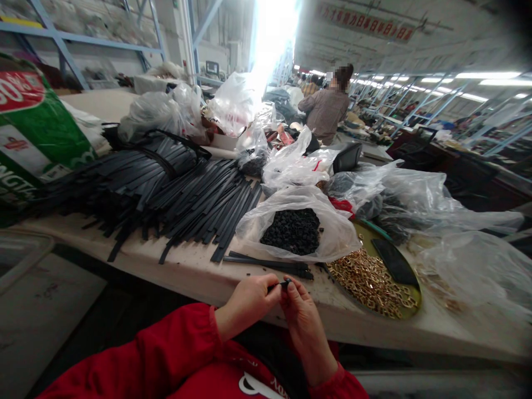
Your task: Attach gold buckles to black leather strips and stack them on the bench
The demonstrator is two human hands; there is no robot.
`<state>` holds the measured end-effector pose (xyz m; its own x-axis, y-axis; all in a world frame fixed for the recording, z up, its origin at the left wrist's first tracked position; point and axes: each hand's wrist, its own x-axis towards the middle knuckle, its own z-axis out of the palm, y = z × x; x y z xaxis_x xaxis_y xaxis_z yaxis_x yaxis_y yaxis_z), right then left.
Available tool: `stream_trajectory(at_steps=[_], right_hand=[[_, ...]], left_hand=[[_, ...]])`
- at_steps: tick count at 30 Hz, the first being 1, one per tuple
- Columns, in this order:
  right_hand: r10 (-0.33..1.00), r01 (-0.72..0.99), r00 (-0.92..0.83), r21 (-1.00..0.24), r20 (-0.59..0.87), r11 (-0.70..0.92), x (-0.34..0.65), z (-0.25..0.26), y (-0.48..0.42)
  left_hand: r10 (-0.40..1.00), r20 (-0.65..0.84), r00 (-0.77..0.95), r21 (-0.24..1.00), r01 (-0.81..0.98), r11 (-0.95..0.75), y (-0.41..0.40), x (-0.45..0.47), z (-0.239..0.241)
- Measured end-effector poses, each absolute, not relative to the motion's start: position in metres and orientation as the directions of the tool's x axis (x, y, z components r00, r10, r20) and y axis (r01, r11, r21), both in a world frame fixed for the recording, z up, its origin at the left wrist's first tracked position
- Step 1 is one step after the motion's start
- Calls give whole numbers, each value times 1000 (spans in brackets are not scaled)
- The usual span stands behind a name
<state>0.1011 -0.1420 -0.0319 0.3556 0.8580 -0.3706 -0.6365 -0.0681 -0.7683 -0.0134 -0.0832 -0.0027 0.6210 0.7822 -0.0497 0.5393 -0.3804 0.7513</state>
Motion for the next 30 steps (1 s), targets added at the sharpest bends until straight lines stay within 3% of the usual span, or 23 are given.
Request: stream_trajectory(at_steps=[16, 25, 30], right_hand=[[860, -775, 288, -630, -422, -49, 102, -38, -145], [837, -657, 376, -751, -397, -62, 107, -33, -139], [851, -528, 394, -843, -347, -99, 99, -33, -147]], left_hand=[[734, -86, 673, 817, 470, -336, -80, -6, -9], [684, -123, 719, 932, 321, -169, -74, -8, -2], [717, -176, 675, 932, 348, -98, -75, -10, -7]])
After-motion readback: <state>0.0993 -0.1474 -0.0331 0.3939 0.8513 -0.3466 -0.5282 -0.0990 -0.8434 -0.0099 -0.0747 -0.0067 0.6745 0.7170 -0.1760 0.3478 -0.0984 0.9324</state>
